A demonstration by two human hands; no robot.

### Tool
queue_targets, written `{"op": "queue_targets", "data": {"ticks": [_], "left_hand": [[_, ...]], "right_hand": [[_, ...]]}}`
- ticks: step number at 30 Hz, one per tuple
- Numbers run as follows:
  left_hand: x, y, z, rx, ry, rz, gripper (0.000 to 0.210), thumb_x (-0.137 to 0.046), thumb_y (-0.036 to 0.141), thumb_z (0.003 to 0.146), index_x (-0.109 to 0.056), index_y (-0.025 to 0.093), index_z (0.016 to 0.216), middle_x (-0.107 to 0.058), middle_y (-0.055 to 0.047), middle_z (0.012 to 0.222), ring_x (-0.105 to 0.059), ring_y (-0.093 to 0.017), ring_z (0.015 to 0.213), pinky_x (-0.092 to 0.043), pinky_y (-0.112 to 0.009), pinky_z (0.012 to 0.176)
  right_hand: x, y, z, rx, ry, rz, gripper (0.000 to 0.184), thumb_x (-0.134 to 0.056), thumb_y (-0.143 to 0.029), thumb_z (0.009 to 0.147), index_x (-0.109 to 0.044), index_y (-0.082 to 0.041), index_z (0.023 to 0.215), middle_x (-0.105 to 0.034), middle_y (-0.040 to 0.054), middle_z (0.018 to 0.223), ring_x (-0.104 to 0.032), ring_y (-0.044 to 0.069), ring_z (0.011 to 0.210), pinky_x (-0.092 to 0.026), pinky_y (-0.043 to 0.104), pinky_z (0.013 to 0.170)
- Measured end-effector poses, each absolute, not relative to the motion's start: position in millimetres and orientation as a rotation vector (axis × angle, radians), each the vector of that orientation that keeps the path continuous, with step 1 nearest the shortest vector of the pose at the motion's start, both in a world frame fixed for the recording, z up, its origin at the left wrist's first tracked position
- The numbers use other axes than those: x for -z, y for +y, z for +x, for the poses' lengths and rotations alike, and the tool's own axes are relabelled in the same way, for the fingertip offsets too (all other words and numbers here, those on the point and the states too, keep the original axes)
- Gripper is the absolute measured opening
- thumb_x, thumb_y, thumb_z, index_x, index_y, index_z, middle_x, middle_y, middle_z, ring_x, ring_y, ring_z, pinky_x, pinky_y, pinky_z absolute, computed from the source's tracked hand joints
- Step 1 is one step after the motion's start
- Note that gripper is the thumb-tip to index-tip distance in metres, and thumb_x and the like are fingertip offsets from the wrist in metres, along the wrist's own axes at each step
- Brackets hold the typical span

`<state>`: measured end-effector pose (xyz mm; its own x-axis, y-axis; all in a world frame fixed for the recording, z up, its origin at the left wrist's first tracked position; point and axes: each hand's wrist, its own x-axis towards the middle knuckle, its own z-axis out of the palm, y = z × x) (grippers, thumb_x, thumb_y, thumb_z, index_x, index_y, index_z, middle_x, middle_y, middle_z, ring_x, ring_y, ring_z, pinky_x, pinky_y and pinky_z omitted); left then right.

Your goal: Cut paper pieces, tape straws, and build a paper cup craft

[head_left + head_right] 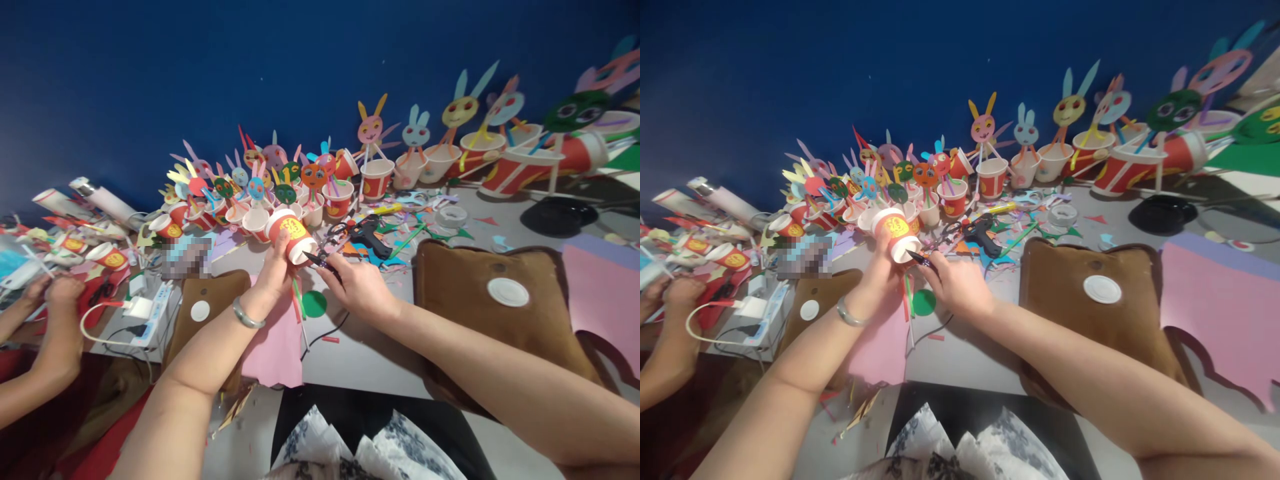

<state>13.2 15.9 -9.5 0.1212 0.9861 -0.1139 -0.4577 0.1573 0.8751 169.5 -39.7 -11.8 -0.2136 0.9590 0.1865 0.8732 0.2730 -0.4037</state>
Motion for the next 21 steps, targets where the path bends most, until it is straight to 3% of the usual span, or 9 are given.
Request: {"op": "queue_targets", "data": {"ticks": [21], "left_hand": [[10.1,15.2,12.8,-1.240,0.904,0.821,0.061,-0.067,0.071,0.074,-0.063,0.016,0.098,-0.069,-0.005,0.081,-0.066,-0.016,0.070,-0.053,-0.029,0.069]], "right_hand": [[13.5,-40.6,169.3,-0.359,-2.117,-1.631,0.039,-0.036,-0.049,0.102,-0.059,-0.018,0.103,-0.071,0.0090,0.075,-0.064,0.023,0.065,-0.025,0.028,0.057]]}}
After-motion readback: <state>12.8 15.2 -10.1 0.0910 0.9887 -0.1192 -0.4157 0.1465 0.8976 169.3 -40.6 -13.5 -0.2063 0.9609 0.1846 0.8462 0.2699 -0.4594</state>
